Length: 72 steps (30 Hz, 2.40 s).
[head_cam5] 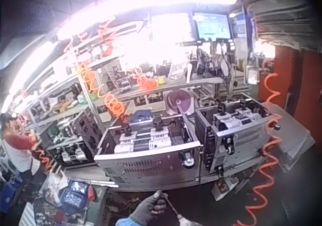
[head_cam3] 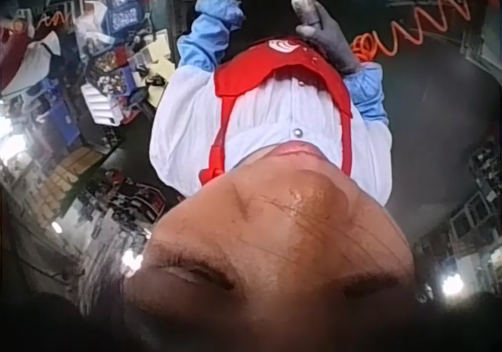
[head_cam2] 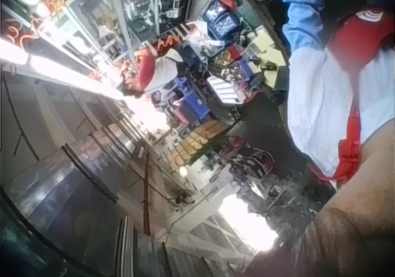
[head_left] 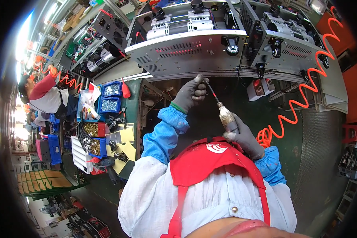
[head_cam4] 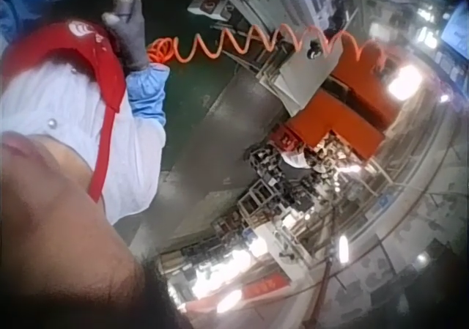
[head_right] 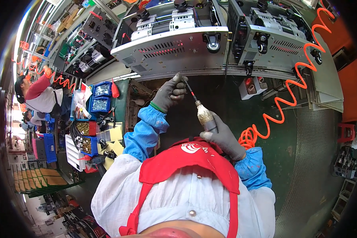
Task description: The person assembles a large electronic device by installing components and screws into an electronic chassis using an electric screwdriver.
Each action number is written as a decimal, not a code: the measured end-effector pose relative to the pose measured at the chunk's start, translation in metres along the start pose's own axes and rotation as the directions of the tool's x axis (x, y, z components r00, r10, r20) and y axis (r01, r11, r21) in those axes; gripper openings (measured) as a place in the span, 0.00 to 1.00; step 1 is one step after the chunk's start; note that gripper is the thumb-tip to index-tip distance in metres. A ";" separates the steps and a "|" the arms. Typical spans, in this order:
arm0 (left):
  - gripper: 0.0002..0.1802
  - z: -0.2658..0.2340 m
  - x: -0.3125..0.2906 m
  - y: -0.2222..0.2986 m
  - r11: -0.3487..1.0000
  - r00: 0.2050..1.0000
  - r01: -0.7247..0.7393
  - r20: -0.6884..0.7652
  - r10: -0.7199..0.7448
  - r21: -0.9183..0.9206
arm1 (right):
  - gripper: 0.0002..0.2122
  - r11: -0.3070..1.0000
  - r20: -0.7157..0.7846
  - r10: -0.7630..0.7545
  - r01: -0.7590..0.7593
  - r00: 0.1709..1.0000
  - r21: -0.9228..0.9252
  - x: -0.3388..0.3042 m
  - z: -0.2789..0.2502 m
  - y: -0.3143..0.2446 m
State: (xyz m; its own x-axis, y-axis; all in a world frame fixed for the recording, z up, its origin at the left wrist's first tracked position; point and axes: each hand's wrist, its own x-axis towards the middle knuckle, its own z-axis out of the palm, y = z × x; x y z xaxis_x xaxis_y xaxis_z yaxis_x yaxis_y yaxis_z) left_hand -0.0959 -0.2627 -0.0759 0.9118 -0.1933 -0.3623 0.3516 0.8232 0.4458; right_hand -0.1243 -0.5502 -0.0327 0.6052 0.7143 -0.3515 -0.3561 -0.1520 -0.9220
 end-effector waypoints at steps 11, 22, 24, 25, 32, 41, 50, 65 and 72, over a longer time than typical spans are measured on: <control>0.19 0.020 0.005 0.012 0.832 0.989 -0.022 -0.112 0.100 0.554 | 0.37 0.998 -0.007 -0.025 0.024 1.000 -0.054 0.003 -0.004 -0.007; 0.23 0.010 0.036 0.016 0.878 0.992 -0.124 0.031 0.123 0.463 | 0.22 0.573 0.489 -0.126 -0.339 0.863 0.746 0.030 -0.032 0.016; 0.26 0.023 0.042 0.016 0.879 0.987 -0.160 0.079 0.139 0.450 | 0.23 0.808 0.279 0.025 -0.183 0.960 0.559 0.034 -0.020 -0.010; 0.26 0.036 0.041 0.010 0.872 0.986 -0.168 0.059 0.158 0.461 | 0.26 0.931 0.062 -0.007 -0.016 0.998 0.365 0.044 -0.013 -0.012; 0.29 0.061 0.036 -0.012 0.596 0.987 -0.096 -0.001 0.160 0.797 | 0.34 0.962 -0.277 -0.188 0.233 0.942 0.139 0.097 -0.010 -0.029; 0.19 0.071 0.044 -0.020 0.817 0.991 -0.038 -0.085 0.106 0.576 | 0.27 0.967 -0.338 -0.090 0.164 0.937 0.196 0.108 -0.007 -0.056; 0.19 0.078 0.051 -0.016 0.858 0.983 -0.102 -0.079 0.163 0.503 | 0.26 0.967 -0.311 -0.057 0.131 0.949 0.220 0.118 -0.009 -0.070; 0.19 -0.018 -0.023 0.015 0.954 0.932 -0.299 -0.219 0.288 -0.017 | 0.34 0.995 0.074 0.096 -0.097 0.993 0.015 0.049 -0.001 -0.030; 0.24 -0.037 -0.062 0.010 0.948 0.919 -0.319 -0.250 0.303 -0.023 | 0.40 0.984 0.230 0.137 -0.106 0.964 -0.140 0.050 0.022 -0.026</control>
State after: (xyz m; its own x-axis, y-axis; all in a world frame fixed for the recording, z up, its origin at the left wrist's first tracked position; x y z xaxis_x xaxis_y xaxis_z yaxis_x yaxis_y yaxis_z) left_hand -0.1566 -0.2227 -0.0792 0.8920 0.2055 -0.4026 0.0376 0.8539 0.5191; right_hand -0.0999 -0.4955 -0.0229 0.3707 0.8246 -0.4273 -0.3150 -0.3212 -0.8931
